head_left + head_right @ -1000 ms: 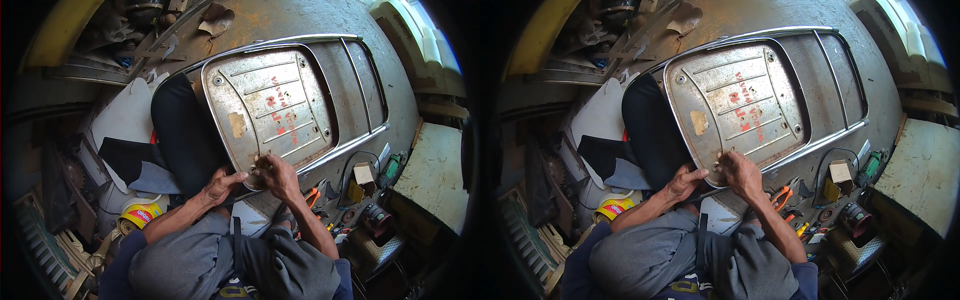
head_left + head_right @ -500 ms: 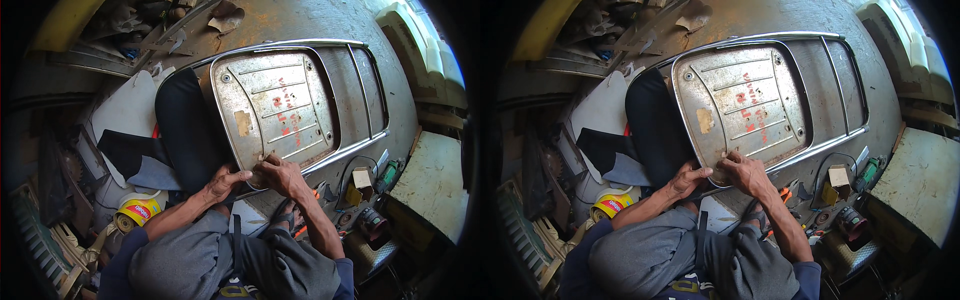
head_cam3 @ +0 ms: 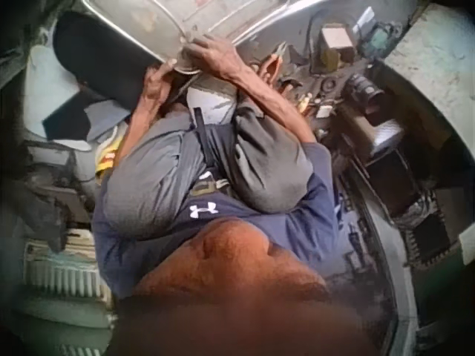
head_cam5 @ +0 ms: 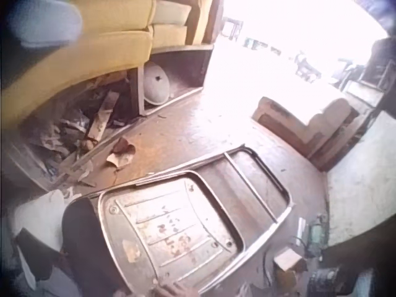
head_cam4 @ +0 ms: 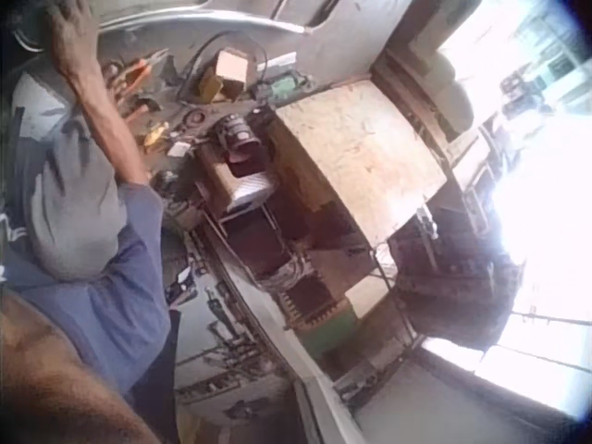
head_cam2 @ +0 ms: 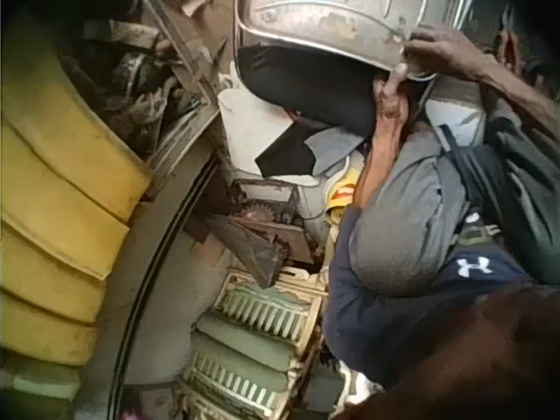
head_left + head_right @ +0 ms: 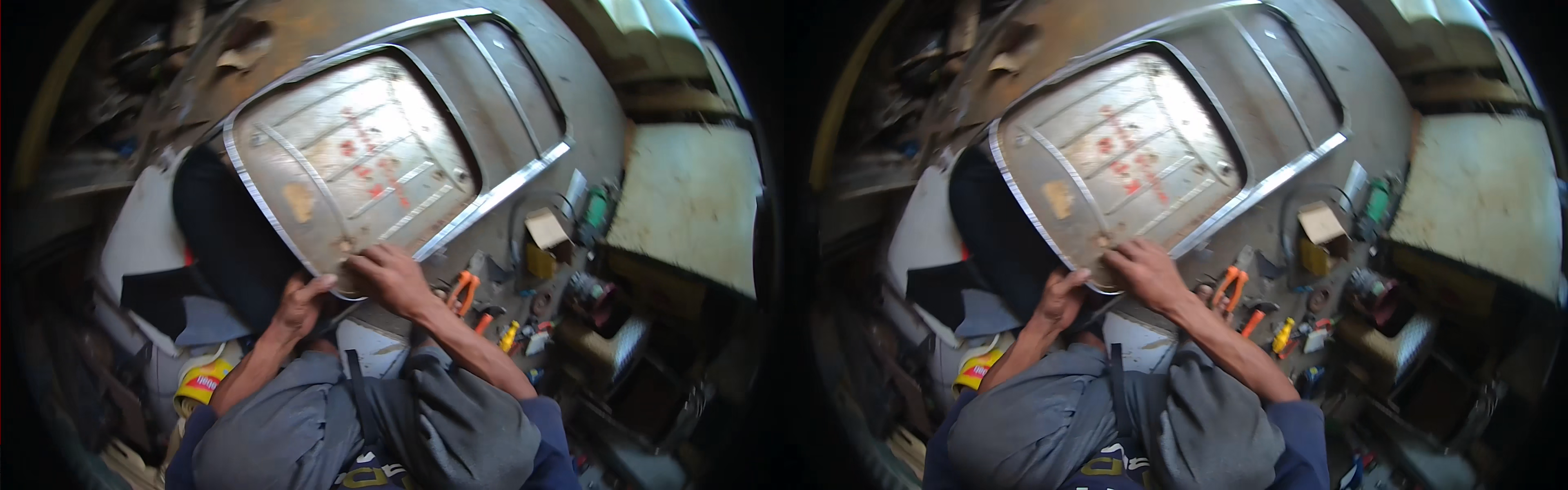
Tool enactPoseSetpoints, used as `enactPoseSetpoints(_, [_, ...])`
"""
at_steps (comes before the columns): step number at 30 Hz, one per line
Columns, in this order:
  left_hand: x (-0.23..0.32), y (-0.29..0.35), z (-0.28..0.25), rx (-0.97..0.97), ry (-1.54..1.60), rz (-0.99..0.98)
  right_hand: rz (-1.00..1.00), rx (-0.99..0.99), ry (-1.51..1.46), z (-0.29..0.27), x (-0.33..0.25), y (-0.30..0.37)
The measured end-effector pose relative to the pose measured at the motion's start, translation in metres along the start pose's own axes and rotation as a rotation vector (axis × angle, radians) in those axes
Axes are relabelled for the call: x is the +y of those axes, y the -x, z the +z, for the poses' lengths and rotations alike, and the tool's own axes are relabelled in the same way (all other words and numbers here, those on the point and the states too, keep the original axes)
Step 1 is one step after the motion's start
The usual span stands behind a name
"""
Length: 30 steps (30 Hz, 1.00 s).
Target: The person repairs a metal folding chair by removing screws with a screwdriver, cutting a metal piece with an angle grinder, and manipulating parts with pliers while sitting on the floor.
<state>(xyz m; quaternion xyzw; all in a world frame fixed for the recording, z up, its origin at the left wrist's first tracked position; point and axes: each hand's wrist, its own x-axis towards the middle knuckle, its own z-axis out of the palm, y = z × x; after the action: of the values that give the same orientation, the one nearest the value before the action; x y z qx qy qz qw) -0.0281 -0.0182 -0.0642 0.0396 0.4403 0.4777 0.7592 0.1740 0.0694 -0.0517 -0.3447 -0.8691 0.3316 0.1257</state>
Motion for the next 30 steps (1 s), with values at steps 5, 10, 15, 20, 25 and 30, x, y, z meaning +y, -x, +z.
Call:
enactPoseSetpoints(5, [0.000,0.001,0.009,-0.031,0.047,0.050,-0.030,0.053,-0.032,-0.005,-0.002,0.005])
enactPoseSetpoints(10, [-0.002,0.001,0.005,0.017,0.026,0.034,0.386,0.531,0.031,-0.040,0.011,0.066])
enactPoseSetpoints(15, [-0.002,0.004,0.004,0.010,0.008,0.076,1.381,0.349,0.319,-0.006,0.052,0.237])
enactPoseSetpoints(20, [-0.006,0.006,-0.004,0.012,0.010,0.080,1.230,0.422,0.026,0.030,0.055,0.302])
enactPoseSetpoints(25, [-0.011,0.003,-0.002,0.004,0.016,0.107,1.017,0.698,-0.248,0.009,0.022,0.259])
enactPoseSetpoints(30, [-0.011,0.003,-0.001,-0.004,0.027,0.131,0.440,0.114,-0.102,-0.046,-0.019,0.152])
